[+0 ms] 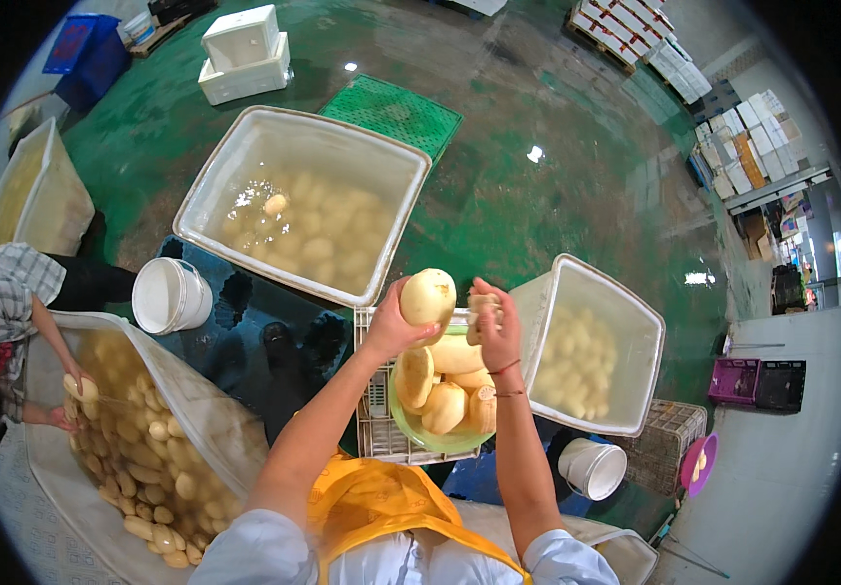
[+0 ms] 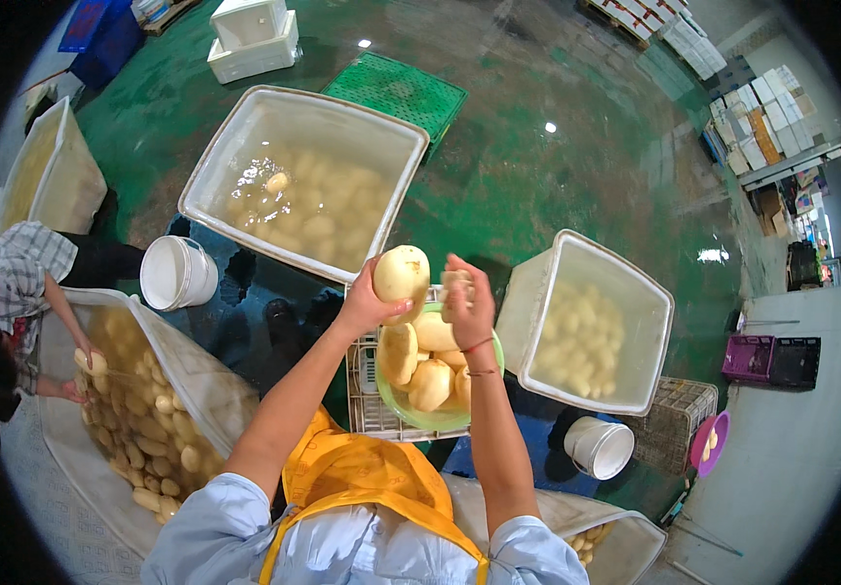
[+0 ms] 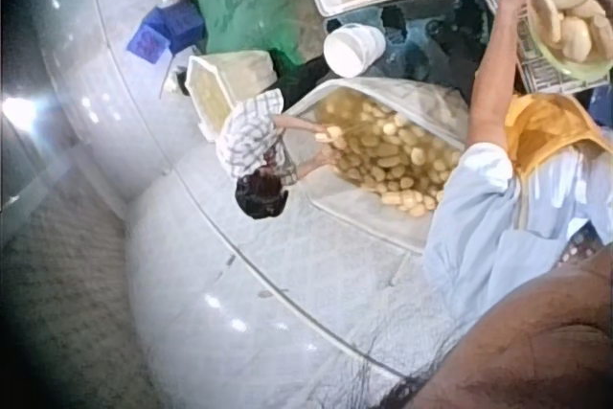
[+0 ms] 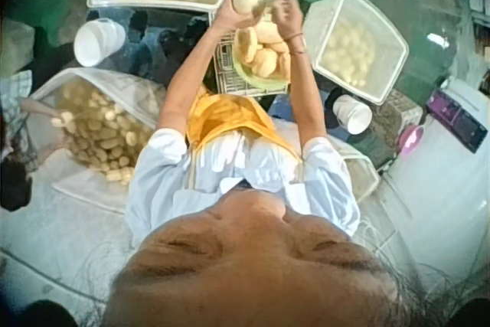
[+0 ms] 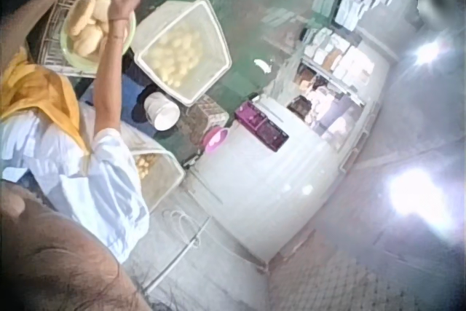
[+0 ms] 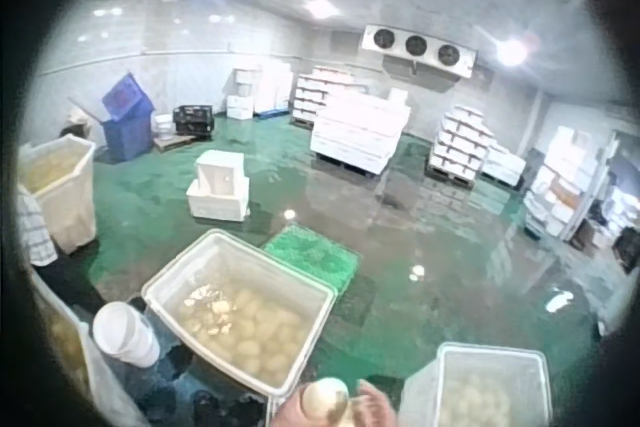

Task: The person sorts potatoes in a warehouse by gathering them from a large water-filled tub into a smaller green bowl, kemudian placing the bowl on a rack to transfer individual potatoes into another container.

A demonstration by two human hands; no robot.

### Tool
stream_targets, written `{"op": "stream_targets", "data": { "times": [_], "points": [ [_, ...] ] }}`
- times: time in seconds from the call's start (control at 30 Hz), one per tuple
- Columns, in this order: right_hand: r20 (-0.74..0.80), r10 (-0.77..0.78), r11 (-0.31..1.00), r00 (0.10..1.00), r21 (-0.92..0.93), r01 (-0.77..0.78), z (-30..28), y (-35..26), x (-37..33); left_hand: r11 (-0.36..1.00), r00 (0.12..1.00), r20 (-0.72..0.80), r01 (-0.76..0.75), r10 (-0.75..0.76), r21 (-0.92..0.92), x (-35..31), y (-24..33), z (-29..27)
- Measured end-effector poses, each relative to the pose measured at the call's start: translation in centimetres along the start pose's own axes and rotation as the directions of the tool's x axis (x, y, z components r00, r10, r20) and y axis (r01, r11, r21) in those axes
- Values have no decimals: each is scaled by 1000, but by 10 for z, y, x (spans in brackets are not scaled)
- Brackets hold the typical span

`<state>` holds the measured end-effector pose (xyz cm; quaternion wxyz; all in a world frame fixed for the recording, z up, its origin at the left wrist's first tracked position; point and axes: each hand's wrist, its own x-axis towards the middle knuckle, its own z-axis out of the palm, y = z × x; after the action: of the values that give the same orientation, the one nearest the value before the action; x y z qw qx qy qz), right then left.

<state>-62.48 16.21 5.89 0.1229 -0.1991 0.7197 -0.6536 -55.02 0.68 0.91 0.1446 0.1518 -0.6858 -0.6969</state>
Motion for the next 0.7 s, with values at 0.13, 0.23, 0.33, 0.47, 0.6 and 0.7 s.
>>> {"op": "stream_targets", "data": {
  "times": [0.13,0.23,0.33,0.47,0.6,0.7],
  "points": [
    [209,-344,710,915,-580,399,22,0,14,995,996,61,53,-58,83,5,2,2],
    [103,-360,729,927,-590,348,25,12,22,984,996,82,24,-39,177,12,2,4],
    [17,-307,712,952,-659,241,26,24,30,967,996,83,3,-25,256,14,6,9],
    [-230,-67,898,971,-438,-41,17,49,51,946,991,102,-118,91,302,20,10,8],
    [-349,280,955,894,7,-297,-20,115,49,870,961,91,-276,262,407,34,-3,-13],
    [-51,100,858,994,-501,-112,-39,112,16,818,970,-11,-199,244,540,55,-45,-47]
  ]
}}
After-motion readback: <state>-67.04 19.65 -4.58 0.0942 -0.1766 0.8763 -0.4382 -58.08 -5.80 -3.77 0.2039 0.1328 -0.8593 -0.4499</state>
